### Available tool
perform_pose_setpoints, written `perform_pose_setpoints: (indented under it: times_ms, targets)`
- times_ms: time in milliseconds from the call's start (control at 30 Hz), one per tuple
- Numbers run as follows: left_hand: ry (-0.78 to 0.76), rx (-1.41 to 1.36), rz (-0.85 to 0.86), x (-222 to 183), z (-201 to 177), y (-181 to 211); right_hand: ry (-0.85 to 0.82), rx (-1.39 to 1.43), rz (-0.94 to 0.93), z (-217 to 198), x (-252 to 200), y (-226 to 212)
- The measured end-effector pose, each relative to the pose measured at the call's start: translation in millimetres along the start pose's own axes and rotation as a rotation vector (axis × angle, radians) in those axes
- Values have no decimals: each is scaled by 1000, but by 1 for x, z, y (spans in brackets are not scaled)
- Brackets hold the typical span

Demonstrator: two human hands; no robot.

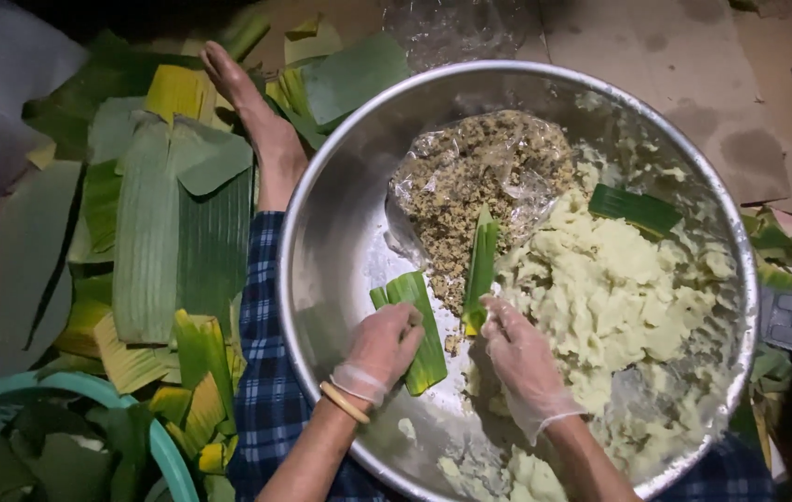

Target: Shaping dough and filling into balls and placing them on banana leaves in preparation for wrapping.

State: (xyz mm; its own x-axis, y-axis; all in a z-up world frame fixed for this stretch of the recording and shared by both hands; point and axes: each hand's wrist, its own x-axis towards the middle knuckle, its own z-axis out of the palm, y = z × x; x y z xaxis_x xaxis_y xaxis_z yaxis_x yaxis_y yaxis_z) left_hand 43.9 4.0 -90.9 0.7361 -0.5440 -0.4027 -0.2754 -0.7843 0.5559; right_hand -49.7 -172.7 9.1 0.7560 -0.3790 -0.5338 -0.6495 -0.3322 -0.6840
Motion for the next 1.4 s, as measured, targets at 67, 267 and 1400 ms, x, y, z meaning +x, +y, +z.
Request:
perform_pose_setpoints:
  times_ms: [67, 267, 1400]
  targets:
    - [-40, 48, -6, -1, -2, 4, 50, -4, -35, 4, 13, 5]
    - [-319, 370, 19, 8, 20, 6, 64, -43, 15, 5, 41, -23]
    - [170, -1398, -90, -42, -37, 36, -151, 579, 140, 25, -13, -49]
